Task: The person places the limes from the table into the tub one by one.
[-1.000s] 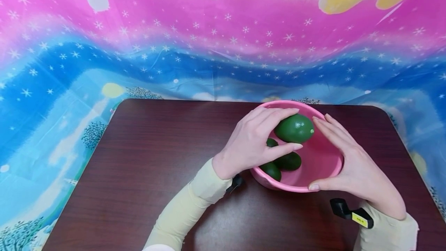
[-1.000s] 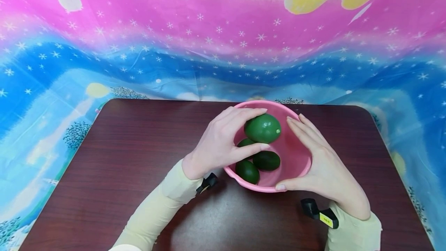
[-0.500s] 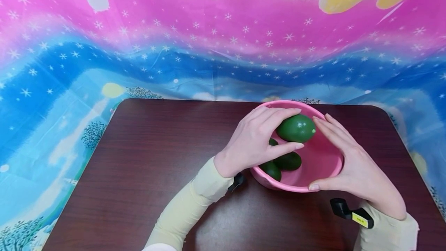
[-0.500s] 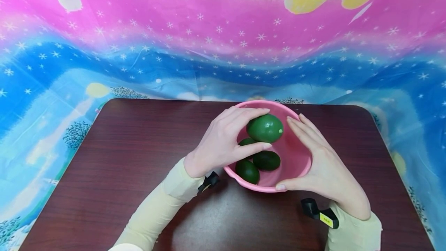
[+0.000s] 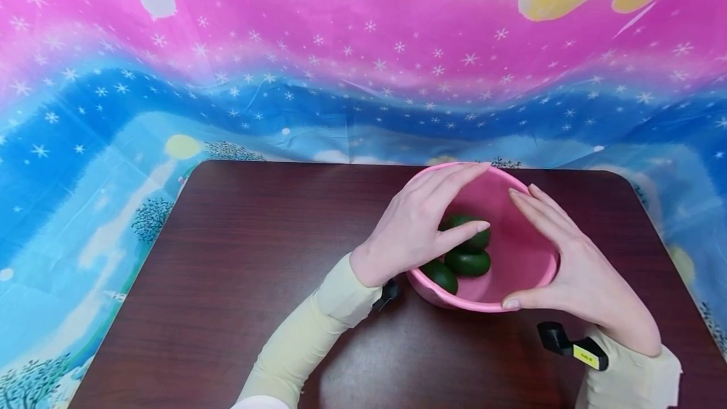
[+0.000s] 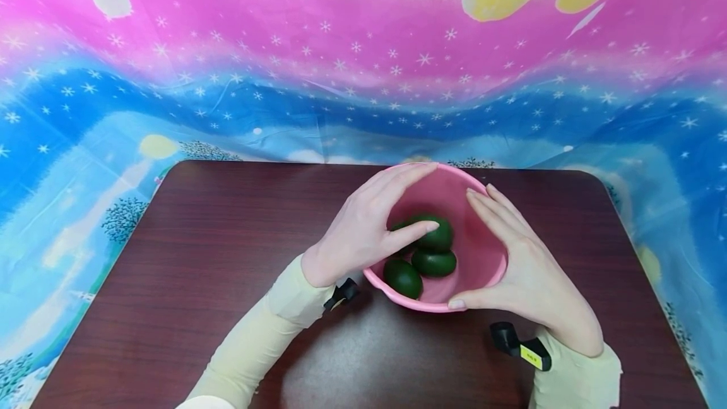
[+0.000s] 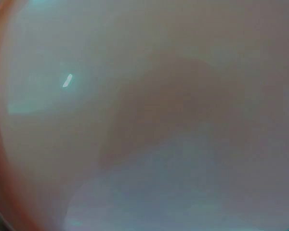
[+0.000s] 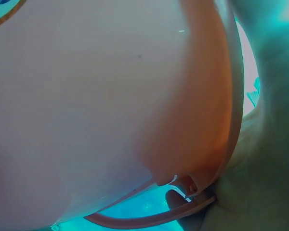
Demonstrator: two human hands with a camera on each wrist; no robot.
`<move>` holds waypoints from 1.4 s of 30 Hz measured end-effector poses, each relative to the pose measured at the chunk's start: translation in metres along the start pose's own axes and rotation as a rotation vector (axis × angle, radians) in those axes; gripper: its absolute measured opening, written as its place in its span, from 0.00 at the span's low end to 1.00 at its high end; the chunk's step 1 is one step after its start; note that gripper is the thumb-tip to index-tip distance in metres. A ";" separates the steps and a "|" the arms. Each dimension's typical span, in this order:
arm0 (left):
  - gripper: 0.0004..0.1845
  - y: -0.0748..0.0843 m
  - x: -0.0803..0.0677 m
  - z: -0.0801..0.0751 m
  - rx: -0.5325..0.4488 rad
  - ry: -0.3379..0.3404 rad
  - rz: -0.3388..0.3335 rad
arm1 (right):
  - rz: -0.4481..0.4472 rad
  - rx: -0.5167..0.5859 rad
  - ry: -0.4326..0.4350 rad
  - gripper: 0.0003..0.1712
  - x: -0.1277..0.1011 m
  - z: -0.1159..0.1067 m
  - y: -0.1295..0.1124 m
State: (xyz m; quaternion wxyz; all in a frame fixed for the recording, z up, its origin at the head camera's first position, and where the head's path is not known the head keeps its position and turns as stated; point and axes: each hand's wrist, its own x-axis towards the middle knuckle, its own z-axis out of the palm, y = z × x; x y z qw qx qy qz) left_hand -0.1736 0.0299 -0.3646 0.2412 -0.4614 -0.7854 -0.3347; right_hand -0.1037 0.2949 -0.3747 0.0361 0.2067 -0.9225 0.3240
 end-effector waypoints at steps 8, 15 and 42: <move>0.38 -0.001 -0.003 -0.001 -0.015 0.081 0.011 | 0.004 0.001 0.001 0.78 0.000 0.000 -0.001; 0.38 -0.002 -0.009 -0.008 -0.033 0.110 -0.024 | 0.007 -0.001 -0.004 0.78 -0.001 0.000 -0.001; 0.37 -0.021 -0.042 -0.031 0.007 0.129 -0.192 | 0.043 0.015 -0.012 0.78 0.000 0.001 -0.003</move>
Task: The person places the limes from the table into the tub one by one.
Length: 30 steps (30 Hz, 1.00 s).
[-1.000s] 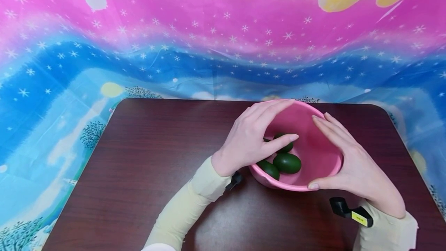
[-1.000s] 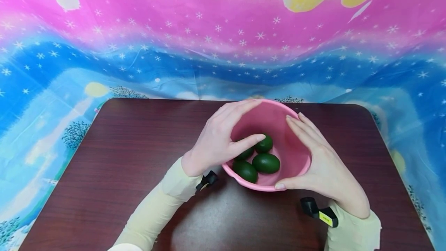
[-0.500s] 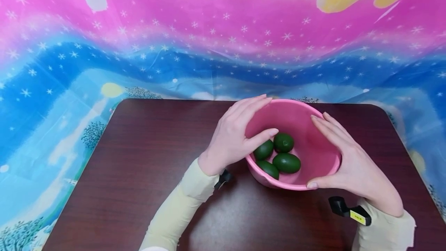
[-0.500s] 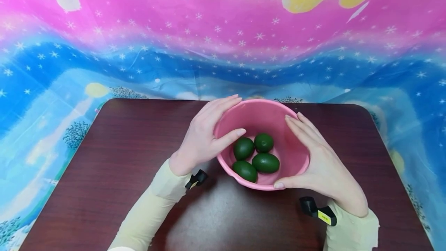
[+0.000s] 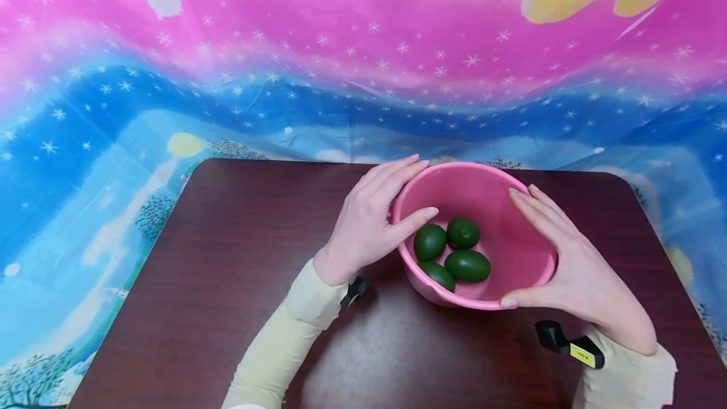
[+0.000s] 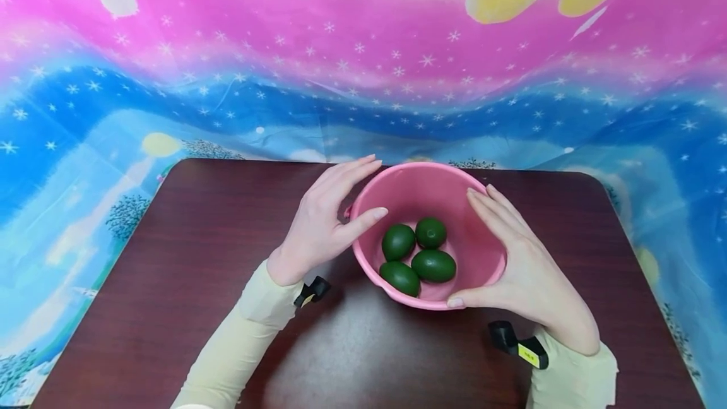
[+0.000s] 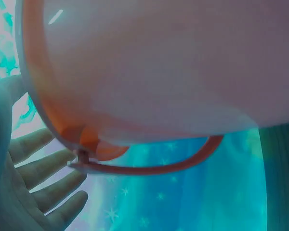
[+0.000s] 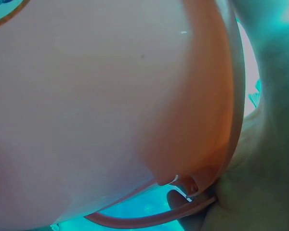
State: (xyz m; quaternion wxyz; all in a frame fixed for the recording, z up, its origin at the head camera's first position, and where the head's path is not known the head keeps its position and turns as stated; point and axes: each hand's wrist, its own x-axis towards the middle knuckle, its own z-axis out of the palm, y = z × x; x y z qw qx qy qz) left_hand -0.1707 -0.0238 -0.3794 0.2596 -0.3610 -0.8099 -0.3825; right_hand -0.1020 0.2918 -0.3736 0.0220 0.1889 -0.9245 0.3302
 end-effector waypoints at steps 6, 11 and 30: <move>0.37 -0.003 -0.002 -0.002 0.026 -0.004 -0.021 | -0.007 -0.016 0.010 0.77 0.000 0.000 0.002; 0.37 -0.003 -0.004 -0.003 0.025 -0.009 -0.045 | -0.016 -0.024 0.016 0.78 0.001 0.001 0.002; 0.35 -0.015 -0.009 -0.012 0.033 0.044 -0.063 | -0.026 0.043 0.032 0.78 0.001 0.004 -0.008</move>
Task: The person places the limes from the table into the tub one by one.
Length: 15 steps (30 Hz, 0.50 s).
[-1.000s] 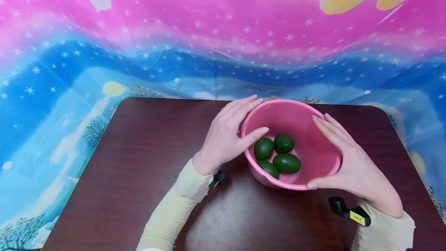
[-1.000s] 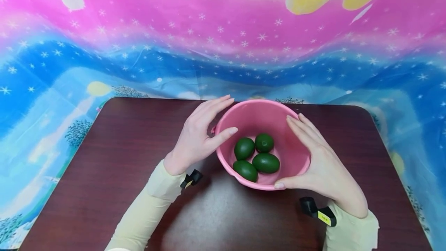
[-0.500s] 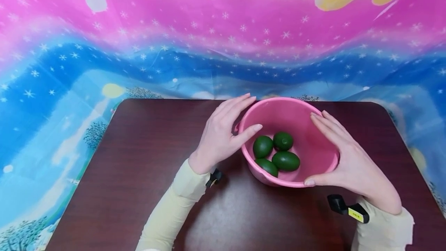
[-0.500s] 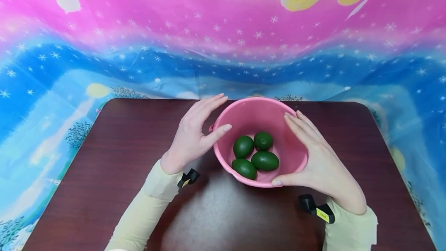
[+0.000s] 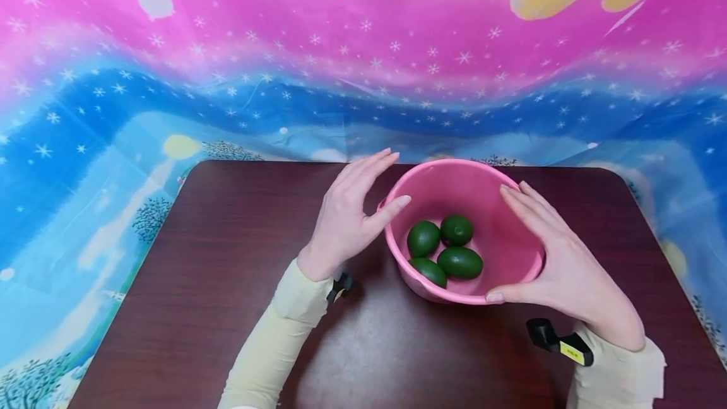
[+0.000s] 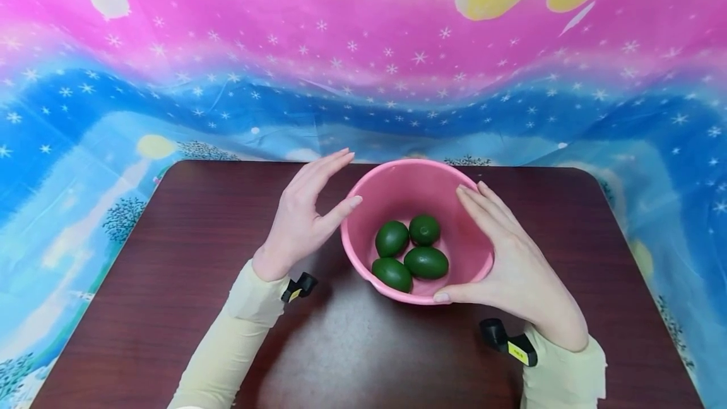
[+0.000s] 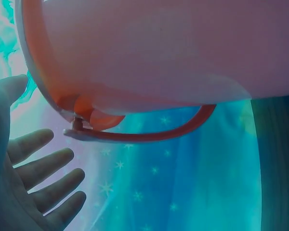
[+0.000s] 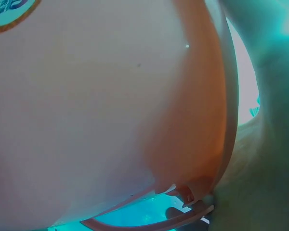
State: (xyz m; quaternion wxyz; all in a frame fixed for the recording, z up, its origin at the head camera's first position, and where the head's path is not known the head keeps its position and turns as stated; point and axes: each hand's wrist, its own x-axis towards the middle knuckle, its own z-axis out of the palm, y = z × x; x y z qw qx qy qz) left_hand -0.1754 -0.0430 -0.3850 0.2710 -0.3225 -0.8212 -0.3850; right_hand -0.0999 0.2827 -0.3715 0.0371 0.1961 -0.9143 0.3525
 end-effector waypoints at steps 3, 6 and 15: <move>0.34 -0.003 -0.001 -0.002 0.002 0.015 -0.001 | -0.019 0.017 0.032 0.77 0.002 0.000 0.001; 0.33 -0.006 -0.001 -0.005 0.005 0.029 -0.002 | -0.046 0.016 0.087 0.74 0.003 -0.002 0.004; 0.34 -0.018 -0.005 -0.014 0.042 0.049 -0.006 | -0.032 0.058 0.196 0.57 -0.001 -0.007 0.012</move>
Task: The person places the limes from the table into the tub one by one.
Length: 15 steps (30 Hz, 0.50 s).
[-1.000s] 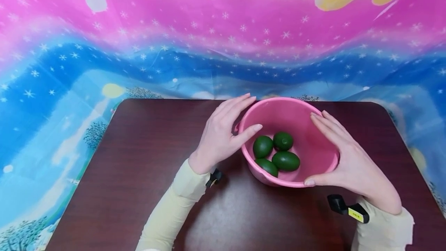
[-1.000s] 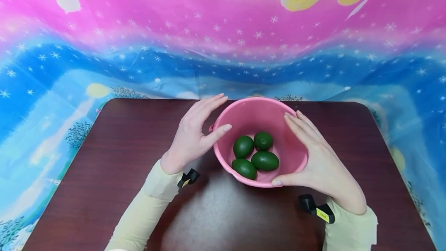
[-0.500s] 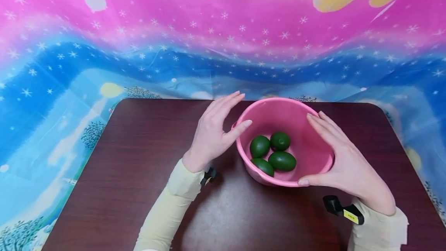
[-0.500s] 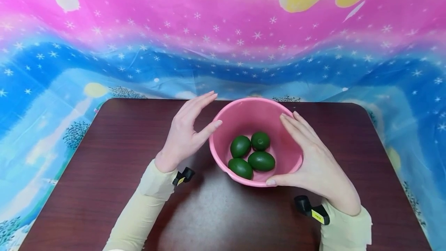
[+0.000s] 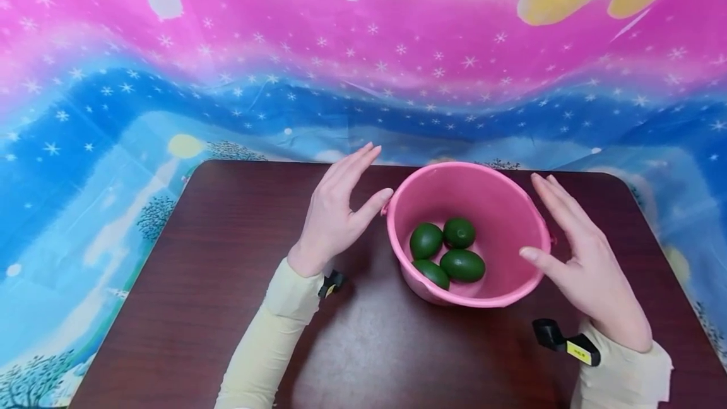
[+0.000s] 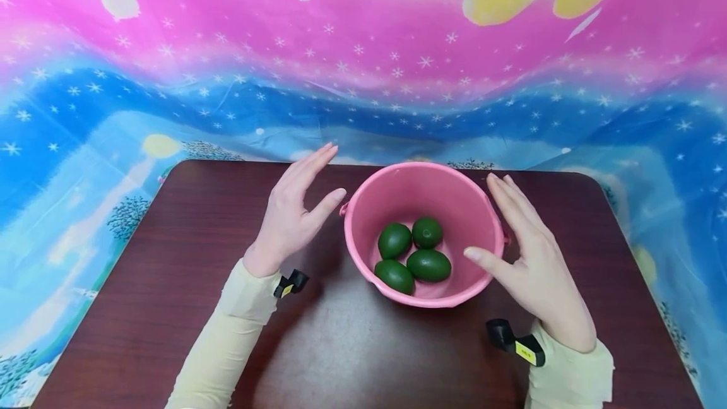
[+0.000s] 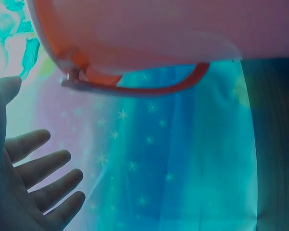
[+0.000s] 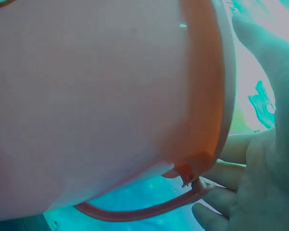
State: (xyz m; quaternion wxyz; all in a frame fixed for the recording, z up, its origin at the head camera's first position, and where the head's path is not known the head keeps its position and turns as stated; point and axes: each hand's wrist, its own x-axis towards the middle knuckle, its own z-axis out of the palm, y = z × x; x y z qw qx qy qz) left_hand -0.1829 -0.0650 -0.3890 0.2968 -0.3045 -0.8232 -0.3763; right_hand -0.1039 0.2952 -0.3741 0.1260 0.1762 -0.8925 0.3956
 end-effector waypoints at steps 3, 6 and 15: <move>0.34 -0.005 0.000 -0.002 0.016 -0.008 -0.003 | 0.033 0.003 0.027 0.51 -0.002 -0.002 0.003; 0.35 -0.010 0.001 -0.003 0.030 -0.010 -0.004 | 0.058 0.002 0.038 0.45 -0.002 -0.003 0.007; 0.34 -0.029 0.006 -0.007 0.137 -0.024 0.010 | 0.095 -0.027 0.074 0.36 0.006 -0.013 0.027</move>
